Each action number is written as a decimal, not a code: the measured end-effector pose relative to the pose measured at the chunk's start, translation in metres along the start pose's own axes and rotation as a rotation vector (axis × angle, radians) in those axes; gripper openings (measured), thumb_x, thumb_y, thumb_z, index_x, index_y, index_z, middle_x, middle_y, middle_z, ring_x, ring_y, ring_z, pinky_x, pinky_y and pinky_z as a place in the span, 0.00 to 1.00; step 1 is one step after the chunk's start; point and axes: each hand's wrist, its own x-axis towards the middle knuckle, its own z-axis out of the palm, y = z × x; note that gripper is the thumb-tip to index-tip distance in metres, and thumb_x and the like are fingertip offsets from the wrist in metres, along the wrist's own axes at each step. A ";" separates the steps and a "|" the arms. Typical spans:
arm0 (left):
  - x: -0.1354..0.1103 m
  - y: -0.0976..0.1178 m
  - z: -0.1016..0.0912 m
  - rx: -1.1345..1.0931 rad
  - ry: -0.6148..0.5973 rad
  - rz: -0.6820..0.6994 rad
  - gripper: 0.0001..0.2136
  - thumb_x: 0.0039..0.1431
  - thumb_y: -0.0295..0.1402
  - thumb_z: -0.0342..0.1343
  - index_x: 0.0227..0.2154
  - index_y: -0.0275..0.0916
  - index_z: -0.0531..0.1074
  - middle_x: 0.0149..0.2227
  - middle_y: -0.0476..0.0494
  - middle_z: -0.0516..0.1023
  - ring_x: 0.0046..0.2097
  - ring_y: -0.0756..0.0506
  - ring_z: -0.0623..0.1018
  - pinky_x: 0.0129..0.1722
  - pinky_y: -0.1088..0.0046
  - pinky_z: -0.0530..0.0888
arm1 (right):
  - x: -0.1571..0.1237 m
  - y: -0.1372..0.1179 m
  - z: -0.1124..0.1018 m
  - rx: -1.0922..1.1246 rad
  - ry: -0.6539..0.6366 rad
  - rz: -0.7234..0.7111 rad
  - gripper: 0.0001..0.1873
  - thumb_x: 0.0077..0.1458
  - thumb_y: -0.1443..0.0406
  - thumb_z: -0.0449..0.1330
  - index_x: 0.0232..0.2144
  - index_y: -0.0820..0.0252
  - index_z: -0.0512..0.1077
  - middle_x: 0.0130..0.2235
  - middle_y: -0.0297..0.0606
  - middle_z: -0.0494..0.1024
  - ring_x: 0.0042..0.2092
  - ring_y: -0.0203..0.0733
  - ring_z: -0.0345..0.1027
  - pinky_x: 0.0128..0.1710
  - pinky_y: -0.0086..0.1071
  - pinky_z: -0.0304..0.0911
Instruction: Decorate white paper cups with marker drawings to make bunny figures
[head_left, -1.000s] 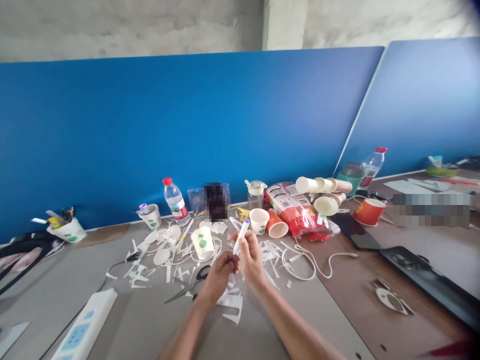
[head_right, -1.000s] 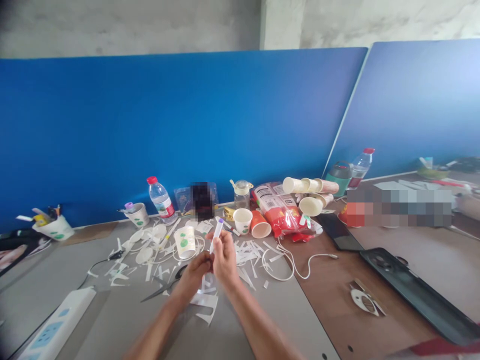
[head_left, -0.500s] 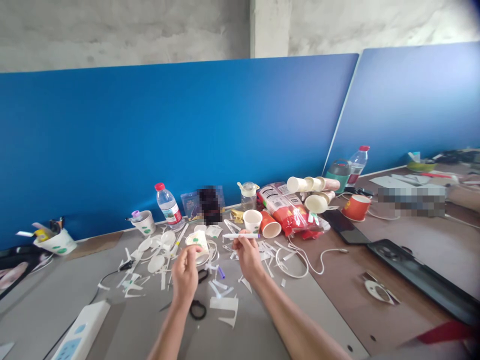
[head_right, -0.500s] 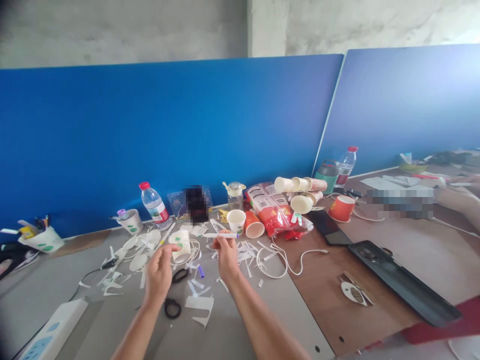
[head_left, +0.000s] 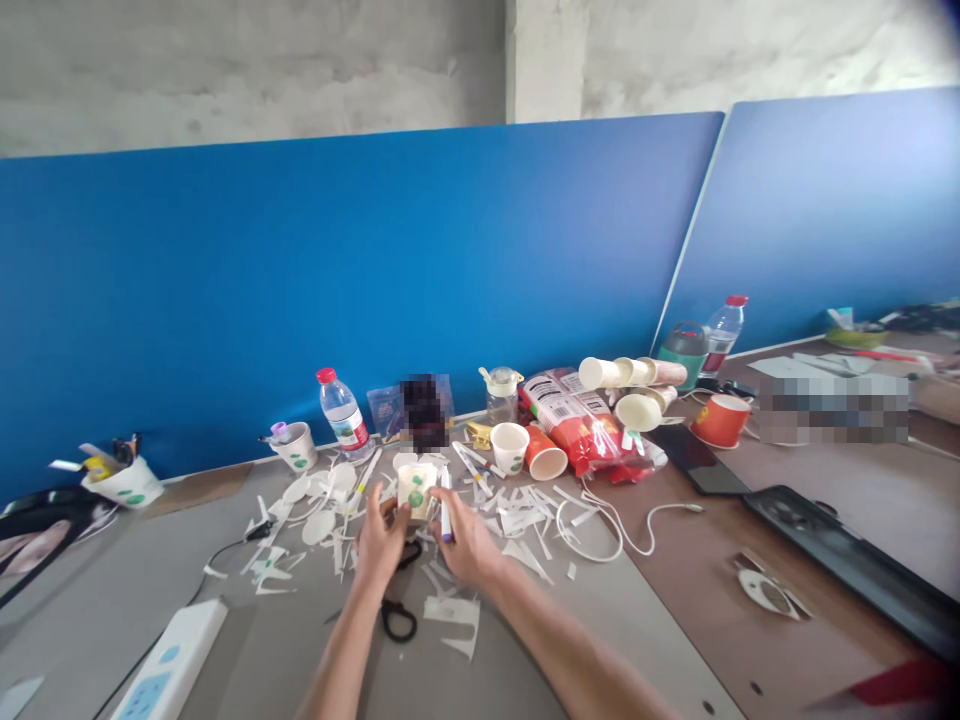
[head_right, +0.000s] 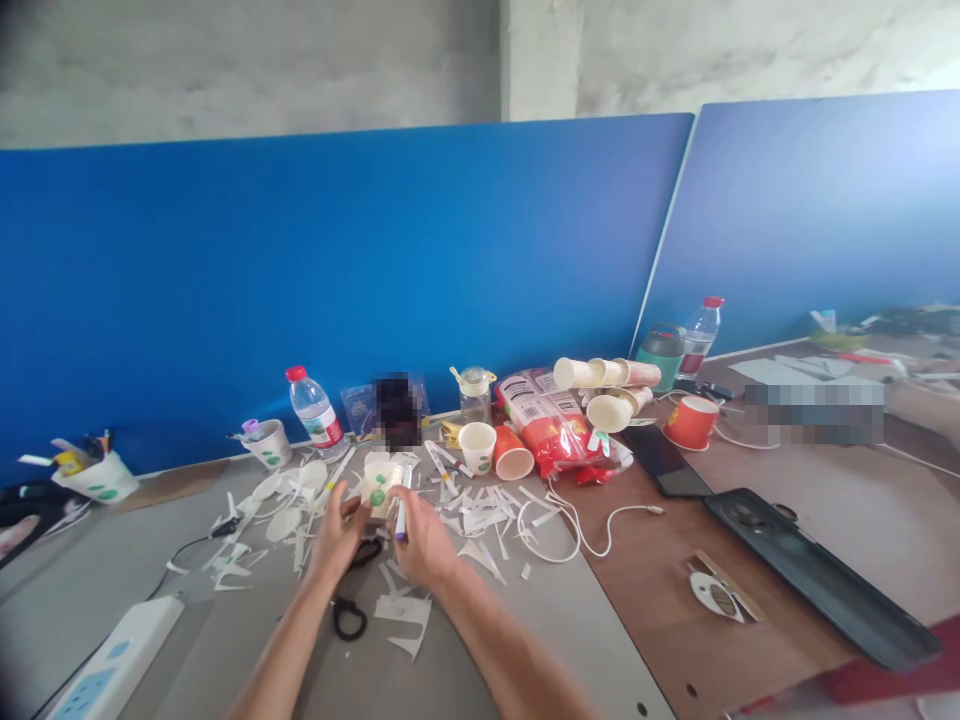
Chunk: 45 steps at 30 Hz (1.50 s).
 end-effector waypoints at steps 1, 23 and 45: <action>-0.001 0.002 0.000 -0.076 -0.009 0.001 0.33 0.60 0.49 0.61 0.64 0.39 0.65 0.52 0.30 0.85 0.60 0.29 0.81 0.63 0.47 0.70 | 0.000 0.000 -0.001 -0.021 -0.010 -0.024 0.24 0.58 0.71 0.59 0.57 0.55 0.73 0.53 0.50 0.85 0.52 0.57 0.82 0.54 0.51 0.78; -0.034 0.049 0.003 -0.884 -0.391 -0.098 0.27 0.52 0.53 0.70 0.52 0.49 0.77 0.55 0.38 0.83 0.57 0.36 0.82 0.54 0.59 0.78 | -0.001 -0.017 -0.022 -0.029 0.313 -0.203 0.22 0.72 0.58 0.53 0.64 0.50 0.71 0.55 0.48 0.84 0.58 0.57 0.79 0.60 0.57 0.73; -0.046 0.045 0.016 -0.941 -0.369 -0.088 0.31 0.49 0.59 0.71 0.50 0.46 0.78 0.49 0.38 0.84 0.52 0.34 0.82 0.53 0.59 0.76 | -0.002 -0.030 -0.018 0.178 0.226 -0.118 0.16 0.73 0.53 0.54 0.44 0.48 0.81 0.39 0.39 0.83 0.40 0.48 0.80 0.42 0.40 0.77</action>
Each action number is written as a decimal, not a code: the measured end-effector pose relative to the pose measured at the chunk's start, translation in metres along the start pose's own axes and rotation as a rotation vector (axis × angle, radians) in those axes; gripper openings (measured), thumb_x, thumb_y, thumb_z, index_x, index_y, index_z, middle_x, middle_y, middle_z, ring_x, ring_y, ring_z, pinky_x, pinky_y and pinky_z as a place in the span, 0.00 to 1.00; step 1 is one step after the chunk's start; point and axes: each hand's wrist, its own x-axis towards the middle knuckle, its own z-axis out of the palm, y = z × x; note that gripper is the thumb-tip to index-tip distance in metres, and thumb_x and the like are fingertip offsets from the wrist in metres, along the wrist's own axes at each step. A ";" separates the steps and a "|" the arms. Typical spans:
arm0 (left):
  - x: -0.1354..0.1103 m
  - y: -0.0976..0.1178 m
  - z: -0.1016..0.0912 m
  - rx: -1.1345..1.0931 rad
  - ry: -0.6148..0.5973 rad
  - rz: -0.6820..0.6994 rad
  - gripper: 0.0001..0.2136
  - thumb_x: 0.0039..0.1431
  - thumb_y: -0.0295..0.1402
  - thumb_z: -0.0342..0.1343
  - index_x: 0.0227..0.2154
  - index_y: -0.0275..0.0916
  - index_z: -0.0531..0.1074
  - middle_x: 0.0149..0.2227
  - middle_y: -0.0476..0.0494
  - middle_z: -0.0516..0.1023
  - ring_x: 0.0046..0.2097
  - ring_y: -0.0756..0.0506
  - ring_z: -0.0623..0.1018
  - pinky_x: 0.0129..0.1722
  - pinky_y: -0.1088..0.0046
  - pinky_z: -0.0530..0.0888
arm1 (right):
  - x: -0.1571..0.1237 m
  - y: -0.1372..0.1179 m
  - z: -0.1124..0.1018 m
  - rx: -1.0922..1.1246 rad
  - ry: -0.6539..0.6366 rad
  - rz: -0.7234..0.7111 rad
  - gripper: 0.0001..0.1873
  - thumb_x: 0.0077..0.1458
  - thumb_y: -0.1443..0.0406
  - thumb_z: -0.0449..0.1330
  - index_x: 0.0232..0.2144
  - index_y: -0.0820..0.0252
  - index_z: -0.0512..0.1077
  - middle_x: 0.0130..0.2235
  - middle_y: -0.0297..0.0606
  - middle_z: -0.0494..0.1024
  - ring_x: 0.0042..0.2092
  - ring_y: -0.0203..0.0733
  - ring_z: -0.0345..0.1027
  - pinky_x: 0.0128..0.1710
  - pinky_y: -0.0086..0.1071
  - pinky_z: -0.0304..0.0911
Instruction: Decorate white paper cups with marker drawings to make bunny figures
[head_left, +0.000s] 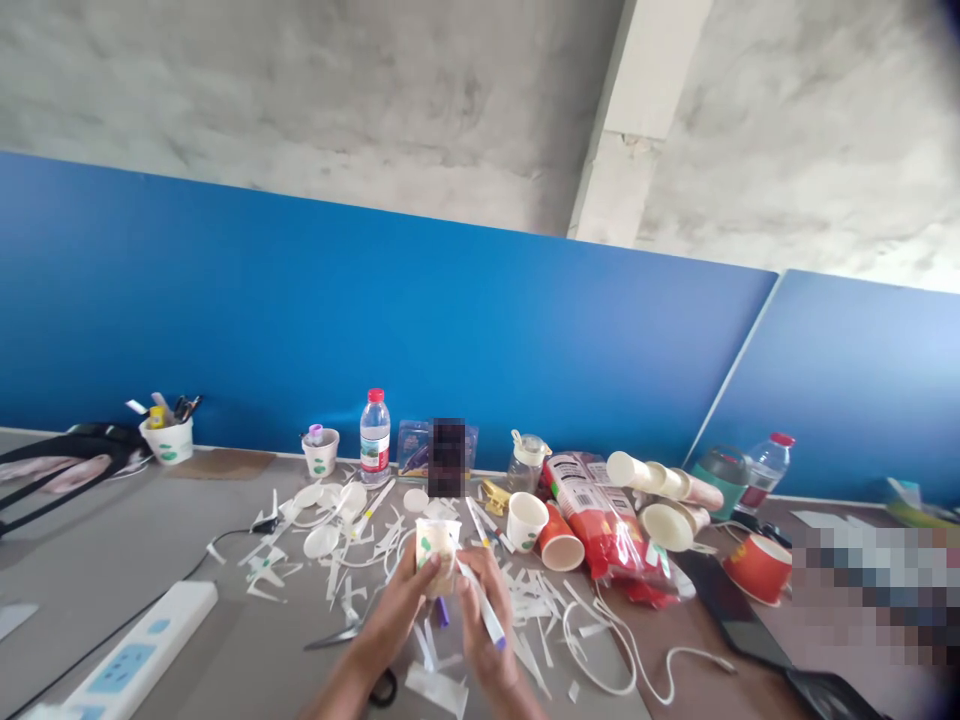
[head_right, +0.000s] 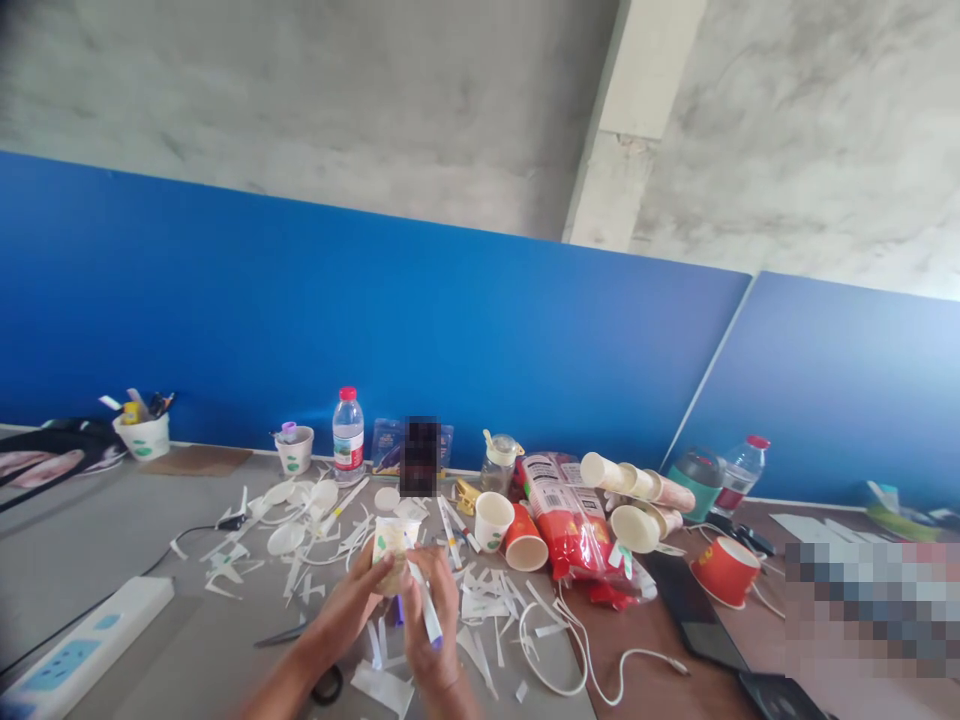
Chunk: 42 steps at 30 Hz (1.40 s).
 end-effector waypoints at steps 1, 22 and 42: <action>0.000 0.000 0.000 -0.003 0.005 -0.001 0.32 0.49 0.59 0.71 0.51 0.46 0.79 0.50 0.38 0.84 0.53 0.34 0.82 0.54 0.58 0.76 | -0.001 0.001 0.000 0.010 0.007 0.010 0.15 0.73 0.54 0.55 0.44 0.48 0.81 0.39 0.39 0.84 0.40 0.48 0.80 0.41 0.40 0.77; 0.004 -0.009 -0.003 0.051 -0.024 0.039 0.29 0.52 0.57 0.71 0.51 0.43 0.79 0.44 0.40 0.85 0.47 0.35 0.83 0.50 0.61 0.78 | -0.005 0.007 -0.002 -0.044 0.022 0.011 0.12 0.71 0.58 0.58 0.45 0.53 0.81 0.40 0.40 0.86 0.41 0.46 0.82 0.44 0.37 0.78; 0.008 -0.016 -0.008 0.059 -0.009 0.068 0.33 0.50 0.58 0.71 0.53 0.42 0.78 0.50 0.37 0.85 0.52 0.33 0.82 0.52 0.59 0.76 | -0.007 0.015 0.000 -0.030 0.097 0.080 0.16 0.71 0.53 0.58 0.40 0.54 0.81 0.36 0.38 0.85 0.36 0.45 0.80 0.37 0.35 0.76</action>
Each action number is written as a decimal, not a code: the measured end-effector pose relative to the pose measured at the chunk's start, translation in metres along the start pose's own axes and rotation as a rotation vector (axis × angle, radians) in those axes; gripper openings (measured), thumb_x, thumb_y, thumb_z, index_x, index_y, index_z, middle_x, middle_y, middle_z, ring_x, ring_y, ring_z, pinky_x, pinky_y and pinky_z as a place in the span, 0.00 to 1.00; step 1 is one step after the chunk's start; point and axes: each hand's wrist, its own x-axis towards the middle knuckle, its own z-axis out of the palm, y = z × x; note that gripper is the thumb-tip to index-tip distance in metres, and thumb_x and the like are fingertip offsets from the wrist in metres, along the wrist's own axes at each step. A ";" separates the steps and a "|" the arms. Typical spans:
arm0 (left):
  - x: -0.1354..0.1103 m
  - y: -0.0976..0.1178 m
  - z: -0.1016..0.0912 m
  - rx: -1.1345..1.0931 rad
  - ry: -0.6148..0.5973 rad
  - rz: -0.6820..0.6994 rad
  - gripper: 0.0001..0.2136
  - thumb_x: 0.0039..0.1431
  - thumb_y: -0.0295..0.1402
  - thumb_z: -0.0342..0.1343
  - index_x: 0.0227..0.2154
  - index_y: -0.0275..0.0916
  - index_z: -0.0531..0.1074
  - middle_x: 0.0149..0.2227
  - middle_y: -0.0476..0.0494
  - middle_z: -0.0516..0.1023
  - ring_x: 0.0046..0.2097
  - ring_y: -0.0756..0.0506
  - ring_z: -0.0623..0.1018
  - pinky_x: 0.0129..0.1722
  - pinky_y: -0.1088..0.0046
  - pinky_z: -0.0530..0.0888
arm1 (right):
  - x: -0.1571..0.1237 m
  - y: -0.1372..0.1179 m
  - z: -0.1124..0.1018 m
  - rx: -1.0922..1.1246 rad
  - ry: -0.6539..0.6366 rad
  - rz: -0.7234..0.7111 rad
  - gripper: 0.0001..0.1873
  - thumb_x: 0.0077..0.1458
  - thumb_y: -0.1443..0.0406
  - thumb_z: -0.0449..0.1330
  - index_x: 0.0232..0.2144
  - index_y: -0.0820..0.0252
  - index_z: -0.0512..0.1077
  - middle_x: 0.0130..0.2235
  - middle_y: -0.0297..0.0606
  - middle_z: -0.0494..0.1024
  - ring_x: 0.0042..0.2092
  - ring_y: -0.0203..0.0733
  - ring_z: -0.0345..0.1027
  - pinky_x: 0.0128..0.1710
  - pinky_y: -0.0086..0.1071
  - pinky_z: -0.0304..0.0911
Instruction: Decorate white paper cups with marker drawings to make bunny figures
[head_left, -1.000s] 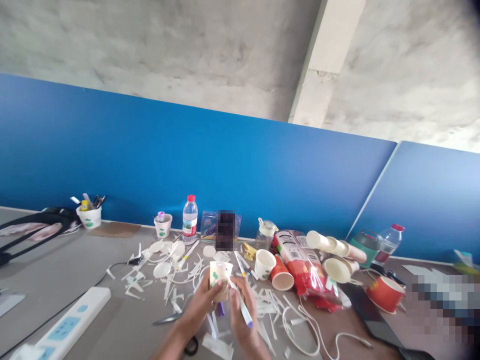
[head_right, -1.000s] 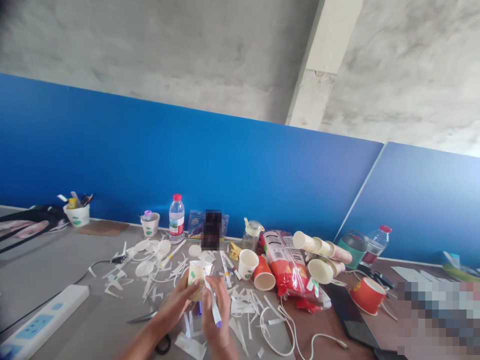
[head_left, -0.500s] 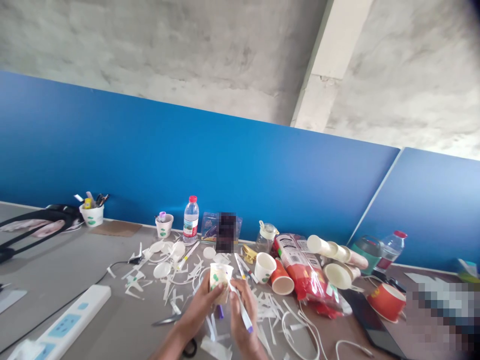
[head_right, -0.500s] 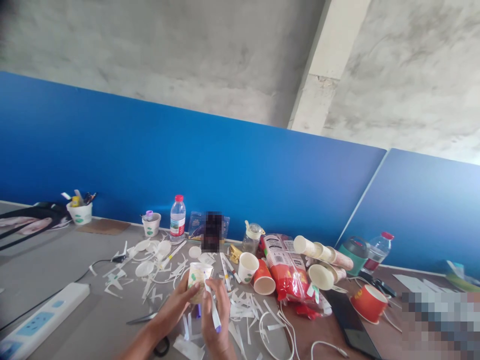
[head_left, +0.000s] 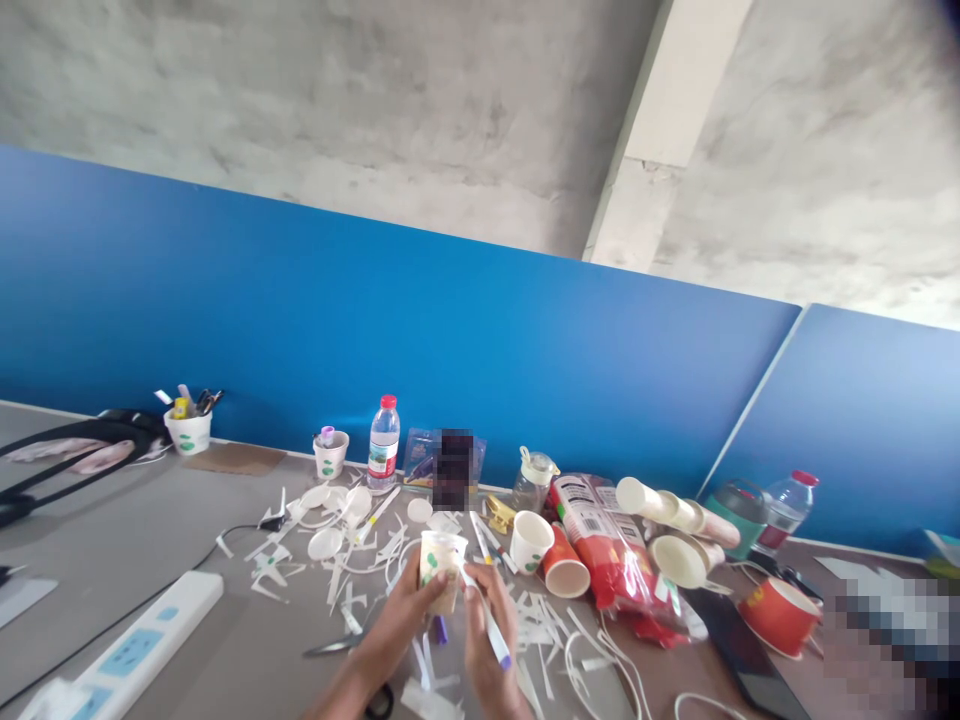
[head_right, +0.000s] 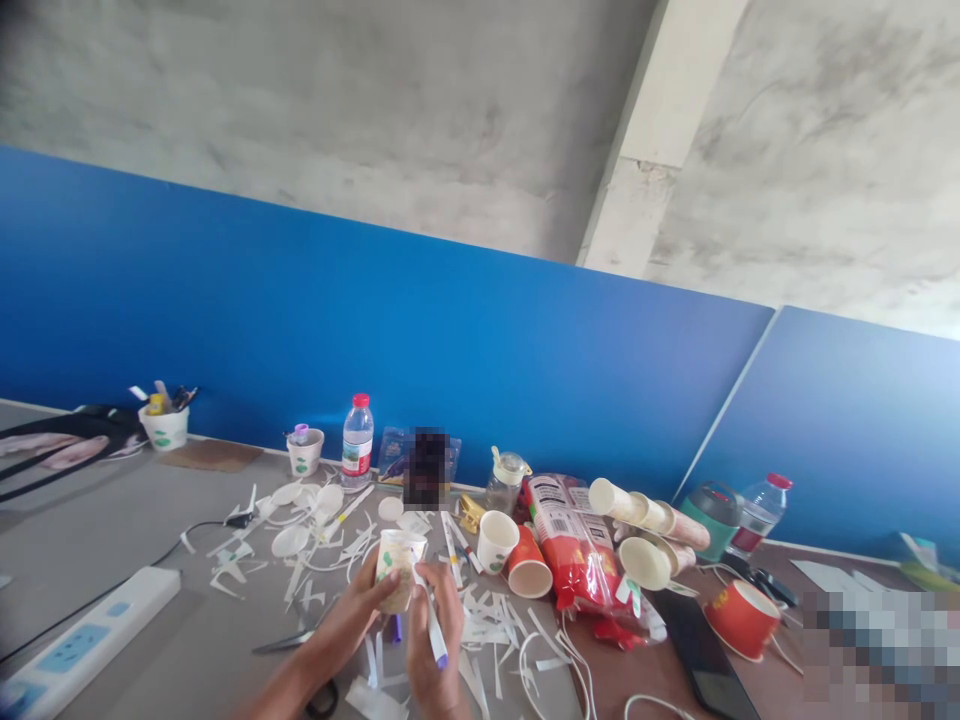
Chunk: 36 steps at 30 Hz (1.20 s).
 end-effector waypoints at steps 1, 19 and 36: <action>0.000 0.001 0.000 0.000 0.001 0.002 0.33 0.50 0.58 0.71 0.53 0.42 0.78 0.50 0.36 0.85 0.53 0.33 0.82 0.53 0.59 0.76 | 0.001 -0.001 0.000 0.017 0.001 0.007 0.17 0.71 0.53 0.58 0.40 0.54 0.81 0.35 0.37 0.85 0.35 0.44 0.80 0.36 0.34 0.76; -0.002 0.005 0.003 -0.162 -0.047 -0.008 0.35 0.50 0.55 0.73 0.58 0.44 0.78 0.51 0.36 0.86 0.55 0.31 0.83 0.57 0.56 0.75 | 0.003 0.000 0.003 -0.012 0.061 0.032 0.19 0.71 0.50 0.57 0.37 0.54 0.80 0.34 0.37 0.84 0.34 0.47 0.80 0.35 0.39 0.76; 0.002 -0.001 -0.002 -0.151 -0.029 -0.015 0.28 0.47 0.52 0.75 0.47 0.42 0.82 0.48 0.37 0.87 0.52 0.32 0.83 0.52 0.60 0.76 | 0.005 -0.001 0.002 0.002 0.041 0.026 0.20 0.71 0.49 0.58 0.36 0.55 0.80 0.32 0.37 0.83 0.33 0.45 0.78 0.34 0.37 0.74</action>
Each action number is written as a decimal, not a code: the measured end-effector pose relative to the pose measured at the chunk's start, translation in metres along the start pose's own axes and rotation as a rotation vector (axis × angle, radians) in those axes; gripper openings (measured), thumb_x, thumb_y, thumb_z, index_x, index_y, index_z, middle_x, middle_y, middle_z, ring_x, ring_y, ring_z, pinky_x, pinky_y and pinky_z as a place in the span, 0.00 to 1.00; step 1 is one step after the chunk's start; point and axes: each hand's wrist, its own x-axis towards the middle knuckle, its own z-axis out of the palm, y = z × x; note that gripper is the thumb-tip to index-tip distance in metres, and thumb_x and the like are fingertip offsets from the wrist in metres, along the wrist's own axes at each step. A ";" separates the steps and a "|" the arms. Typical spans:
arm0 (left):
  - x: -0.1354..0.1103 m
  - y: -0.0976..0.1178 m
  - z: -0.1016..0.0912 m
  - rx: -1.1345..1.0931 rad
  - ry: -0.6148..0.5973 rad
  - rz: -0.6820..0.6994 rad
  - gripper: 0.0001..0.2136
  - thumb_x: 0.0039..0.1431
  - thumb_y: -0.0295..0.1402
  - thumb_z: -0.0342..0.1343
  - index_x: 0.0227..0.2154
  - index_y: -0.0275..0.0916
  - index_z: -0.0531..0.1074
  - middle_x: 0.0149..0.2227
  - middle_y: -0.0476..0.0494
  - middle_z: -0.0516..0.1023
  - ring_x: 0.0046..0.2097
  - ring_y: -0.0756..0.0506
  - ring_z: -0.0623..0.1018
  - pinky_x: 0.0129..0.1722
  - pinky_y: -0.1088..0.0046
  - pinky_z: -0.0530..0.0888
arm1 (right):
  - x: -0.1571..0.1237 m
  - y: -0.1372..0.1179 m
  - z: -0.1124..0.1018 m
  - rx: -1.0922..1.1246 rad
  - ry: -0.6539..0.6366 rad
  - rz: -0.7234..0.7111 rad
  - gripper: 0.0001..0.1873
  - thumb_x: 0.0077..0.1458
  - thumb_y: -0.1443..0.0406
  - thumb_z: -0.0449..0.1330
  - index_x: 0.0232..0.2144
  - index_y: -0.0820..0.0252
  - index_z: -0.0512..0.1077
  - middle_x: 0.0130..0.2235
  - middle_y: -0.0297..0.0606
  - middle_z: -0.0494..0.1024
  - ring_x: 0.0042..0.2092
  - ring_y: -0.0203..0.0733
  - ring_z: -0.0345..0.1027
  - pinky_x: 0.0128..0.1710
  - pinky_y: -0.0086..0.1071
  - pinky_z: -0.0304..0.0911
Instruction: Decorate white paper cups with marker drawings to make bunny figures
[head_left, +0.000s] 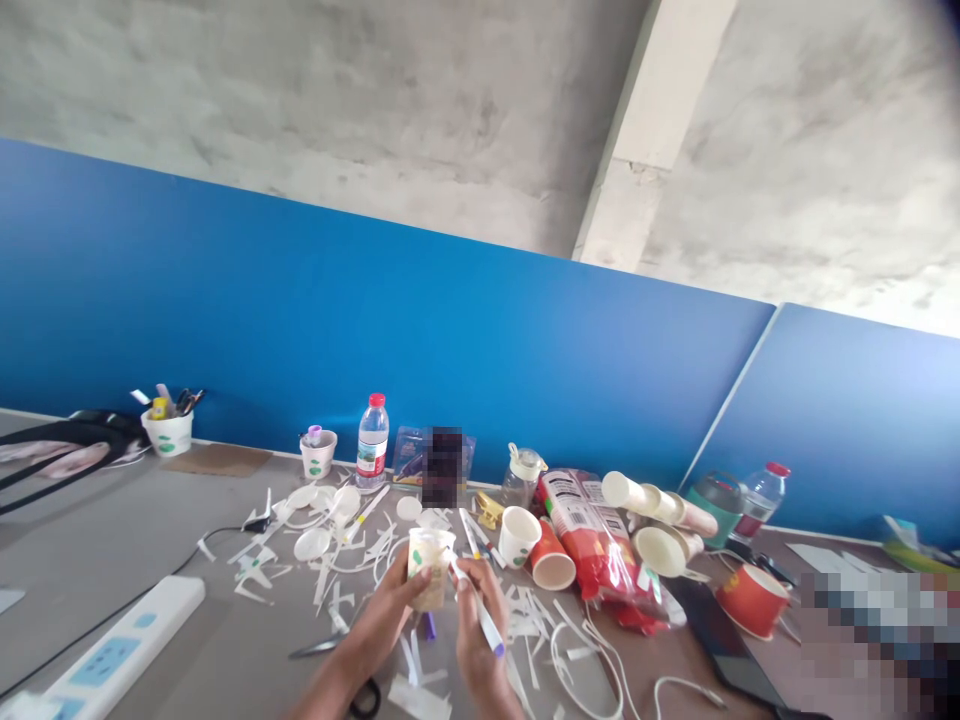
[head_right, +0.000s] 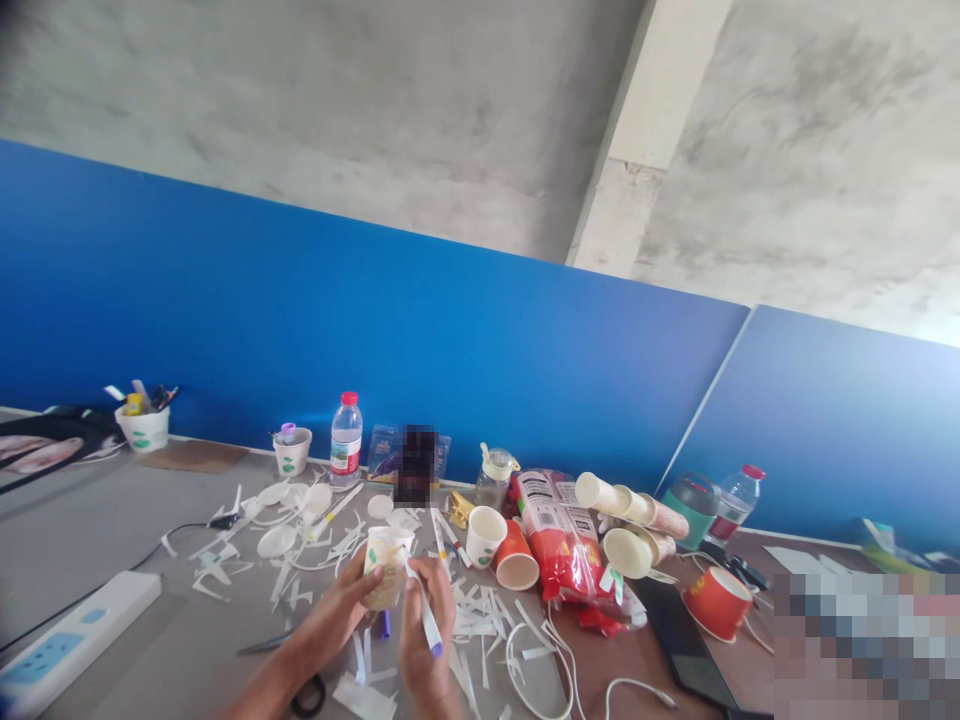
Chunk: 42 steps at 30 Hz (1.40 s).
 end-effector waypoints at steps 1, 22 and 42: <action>0.000 0.000 0.000 -0.002 -0.004 -0.003 0.27 0.48 0.52 0.75 0.47 0.42 0.82 0.48 0.37 0.87 0.53 0.32 0.83 0.51 0.60 0.76 | 0.000 0.000 0.000 0.004 0.003 0.004 0.20 0.71 0.49 0.58 0.36 0.55 0.80 0.33 0.37 0.83 0.33 0.45 0.78 0.34 0.37 0.74; -0.001 -0.001 -0.003 -0.034 -0.034 -0.045 0.28 0.52 0.52 0.72 0.52 0.43 0.82 0.49 0.35 0.87 0.56 0.31 0.83 0.58 0.54 0.75 | 0.000 0.006 -0.001 0.018 0.021 0.050 0.23 0.70 0.47 0.56 0.35 0.54 0.79 0.31 0.37 0.82 0.31 0.45 0.76 0.32 0.37 0.73; 0.001 -0.004 -0.004 -0.098 -0.036 -0.019 0.21 0.54 0.45 0.71 0.51 0.46 0.82 0.49 0.39 0.86 0.56 0.33 0.82 0.55 0.57 0.77 | 0.000 -0.014 0.001 0.067 -0.065 -0.034 0.19 0.71 0.51 0.57 0.38 0.54 0.81 0.34 0.39 0.85 0.34 0.46 0.80 0.35 0.38 0.77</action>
